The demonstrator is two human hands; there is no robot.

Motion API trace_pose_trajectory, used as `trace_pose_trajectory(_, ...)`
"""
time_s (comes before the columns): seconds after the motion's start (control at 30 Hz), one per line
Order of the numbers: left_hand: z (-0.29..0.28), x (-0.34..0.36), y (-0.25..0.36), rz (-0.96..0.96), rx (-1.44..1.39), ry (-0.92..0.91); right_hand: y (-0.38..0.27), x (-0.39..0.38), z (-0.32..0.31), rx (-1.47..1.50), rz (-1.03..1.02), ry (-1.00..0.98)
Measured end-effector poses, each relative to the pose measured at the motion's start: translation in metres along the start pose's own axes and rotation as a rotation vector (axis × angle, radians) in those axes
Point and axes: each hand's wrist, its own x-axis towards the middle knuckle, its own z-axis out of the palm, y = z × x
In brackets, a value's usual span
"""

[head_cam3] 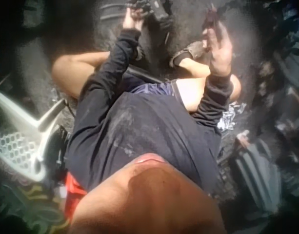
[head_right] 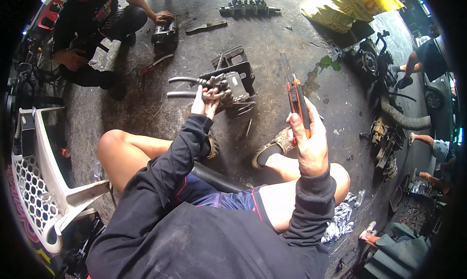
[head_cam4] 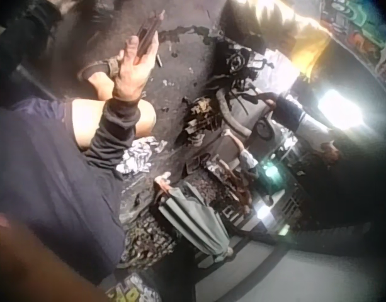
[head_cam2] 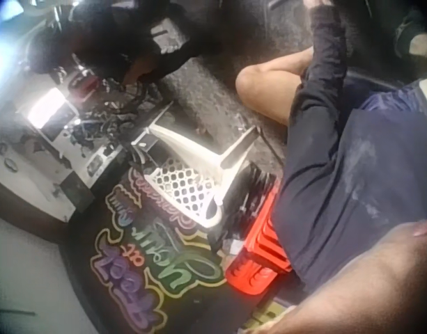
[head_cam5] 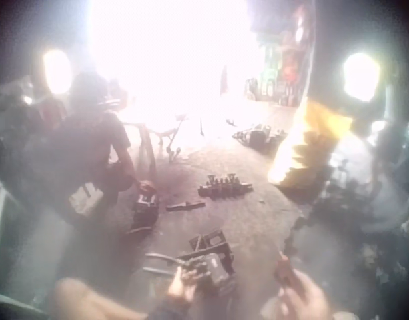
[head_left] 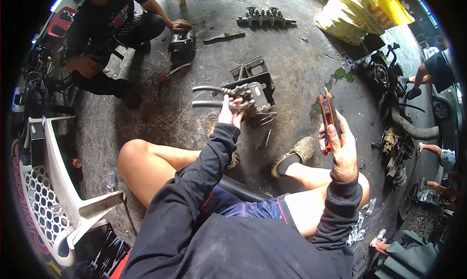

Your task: The person holds a mechanical component and uses a metal file to scrape its surfaces while sitting on a chair.

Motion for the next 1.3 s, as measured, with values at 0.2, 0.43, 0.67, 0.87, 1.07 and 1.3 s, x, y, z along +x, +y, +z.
trace_pose_trajectory(0.2,0.061,0.019,0.038,-0.202,0.438,-0.123,0.003,-0.005,-0.019,0.028,0.0,0.046)
trace_pose_trajectory(0.43,0.051,0.093,0.059,0.111,0.384,-0.201,0.024,-0.019,-0.058,0.057,0.036,0.18)
trace_pose_trajectory(0.67,0.069,0.08,0.068,-0.055,0.92,0.066,0.04,-0.049,-0.09,0.067,0.069,0.219)
trace_pose_trajectory(0.87,0.109,0.038,0.128,-0.674,1.787,-0.014,0.033,-0.056,-0.091,0.166,0.006,0.181)
trace_pose_trajectory(1.07,0.074,0.065,0.145,-0.324,2.052,-0.175,0.04,-0.051,-0.078,0.198,0.027,0.152)
trace_pose_trajectory(1.3,0.052,0.092,0.137,0.114,1.969,-0.879,0.039,-0.045,-0.084,0.126,0.053,0.167)
